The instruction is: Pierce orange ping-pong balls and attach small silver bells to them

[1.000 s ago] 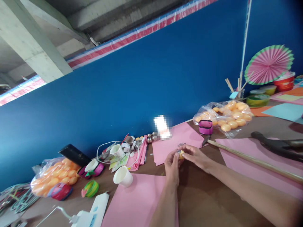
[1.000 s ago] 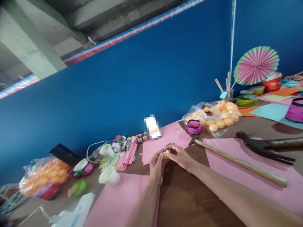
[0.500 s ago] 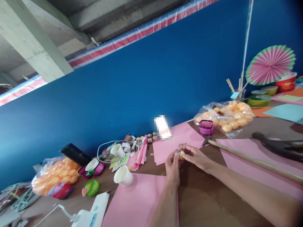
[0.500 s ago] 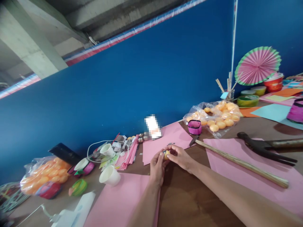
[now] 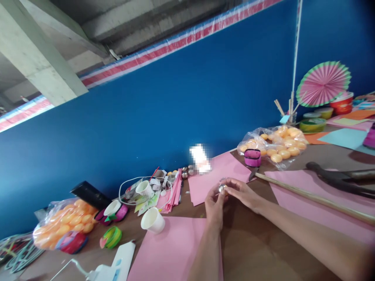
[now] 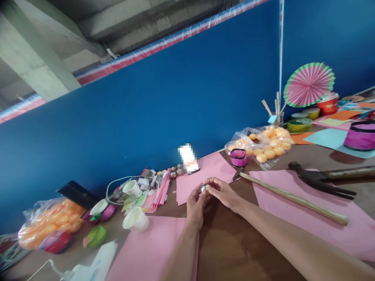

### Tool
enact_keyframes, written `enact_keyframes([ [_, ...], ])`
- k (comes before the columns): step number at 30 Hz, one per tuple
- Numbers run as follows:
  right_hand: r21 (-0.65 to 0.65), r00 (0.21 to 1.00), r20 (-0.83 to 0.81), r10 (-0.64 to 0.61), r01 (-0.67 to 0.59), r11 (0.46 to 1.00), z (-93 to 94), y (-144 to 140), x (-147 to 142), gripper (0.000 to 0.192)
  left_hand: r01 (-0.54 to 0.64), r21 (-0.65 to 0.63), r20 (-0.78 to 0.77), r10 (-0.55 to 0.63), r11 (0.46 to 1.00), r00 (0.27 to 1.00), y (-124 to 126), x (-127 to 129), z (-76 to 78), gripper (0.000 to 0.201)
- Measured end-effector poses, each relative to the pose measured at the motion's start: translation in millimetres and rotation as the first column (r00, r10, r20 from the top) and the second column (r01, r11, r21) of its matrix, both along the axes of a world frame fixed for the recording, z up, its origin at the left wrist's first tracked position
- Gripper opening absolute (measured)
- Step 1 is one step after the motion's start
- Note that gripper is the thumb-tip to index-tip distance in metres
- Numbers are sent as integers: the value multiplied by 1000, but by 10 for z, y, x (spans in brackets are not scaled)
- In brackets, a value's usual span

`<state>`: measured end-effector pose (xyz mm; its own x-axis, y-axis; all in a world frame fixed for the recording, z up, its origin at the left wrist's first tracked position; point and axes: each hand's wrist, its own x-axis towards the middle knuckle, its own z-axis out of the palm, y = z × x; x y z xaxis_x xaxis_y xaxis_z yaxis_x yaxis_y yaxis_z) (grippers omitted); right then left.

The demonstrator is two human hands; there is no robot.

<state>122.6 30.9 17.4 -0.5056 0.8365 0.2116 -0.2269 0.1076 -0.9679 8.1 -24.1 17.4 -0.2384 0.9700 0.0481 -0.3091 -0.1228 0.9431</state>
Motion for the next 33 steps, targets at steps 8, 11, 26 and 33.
enact_keyframes([
  [8, 48, 998, 12, -60, 60, 997, -70, -10, -56, 30, 7, 39, -50, -5, 999, 999, 39, -41, -91, 46],
  [11, 99, 990, 61, -127, 121, 988, -105, -8, -71, 30, -57, 16, 24, 56, 998, 998, 66, -47, -128, 41],
  [26, 830, 626, 442, -642, -14, 557, 35, -449, 525, 31, -84, -23, 189, 87, 996, 978, 104, -88, -164, 36],
  [33, 867, 229, 463, -856, 82, 491, -222, -292, 1306, 40, -54, -37, 164, 59, 998, 985, 90, -86, -146, 35],
])
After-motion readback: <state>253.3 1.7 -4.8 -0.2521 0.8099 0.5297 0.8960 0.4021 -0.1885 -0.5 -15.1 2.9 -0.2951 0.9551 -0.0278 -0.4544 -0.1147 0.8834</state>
